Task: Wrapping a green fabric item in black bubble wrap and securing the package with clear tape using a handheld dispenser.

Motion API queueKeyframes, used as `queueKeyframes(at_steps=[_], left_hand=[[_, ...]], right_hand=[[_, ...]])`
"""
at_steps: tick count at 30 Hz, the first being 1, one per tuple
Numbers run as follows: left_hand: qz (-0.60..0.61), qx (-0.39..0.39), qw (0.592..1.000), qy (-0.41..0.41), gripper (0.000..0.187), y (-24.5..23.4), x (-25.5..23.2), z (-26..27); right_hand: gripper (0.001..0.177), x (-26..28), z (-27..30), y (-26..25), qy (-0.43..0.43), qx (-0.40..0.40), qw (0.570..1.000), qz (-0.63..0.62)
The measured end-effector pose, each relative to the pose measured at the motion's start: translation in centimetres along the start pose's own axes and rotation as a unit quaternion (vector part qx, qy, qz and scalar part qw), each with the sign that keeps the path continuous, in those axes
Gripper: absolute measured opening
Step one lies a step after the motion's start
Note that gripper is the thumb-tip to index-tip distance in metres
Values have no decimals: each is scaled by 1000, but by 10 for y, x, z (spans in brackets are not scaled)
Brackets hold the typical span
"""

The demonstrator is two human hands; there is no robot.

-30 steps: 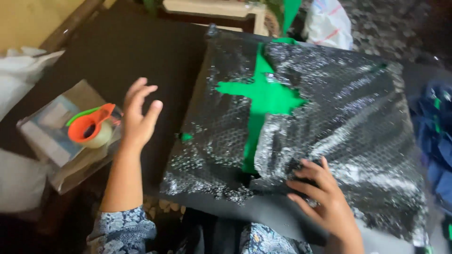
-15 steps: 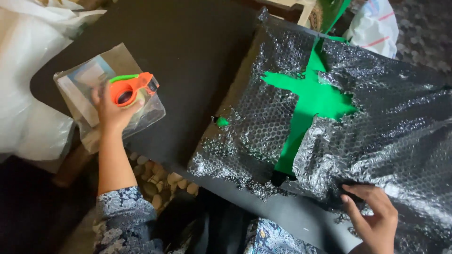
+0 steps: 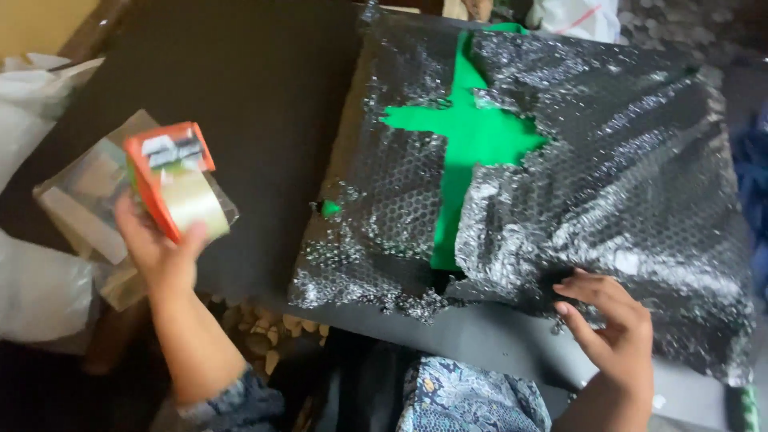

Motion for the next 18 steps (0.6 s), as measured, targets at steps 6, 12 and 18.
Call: queueKeyframes(at_steps=[6,12,18], left_hand=[[226,403,887,-2,89,174,-79,118],[248,525,796,-170,98,265,-38,211],[219,502,831,-103,114,292,36,232]], right_hand=[[26,3,13,12,-40,-24,993,-104],[81,4,52,33,31,-70,933,-352],[90,0,55,40,93,-147,931,-320]])
Point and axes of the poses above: each hand's wrist, its own z-axis away from the middle knuckle, its own y-axis out of the palm, x = y × z, the point moved 3 cm from there along -z, towards the middle knuckle, and after that the axes turned 11 degrees about -y, right-handed, at the moved point
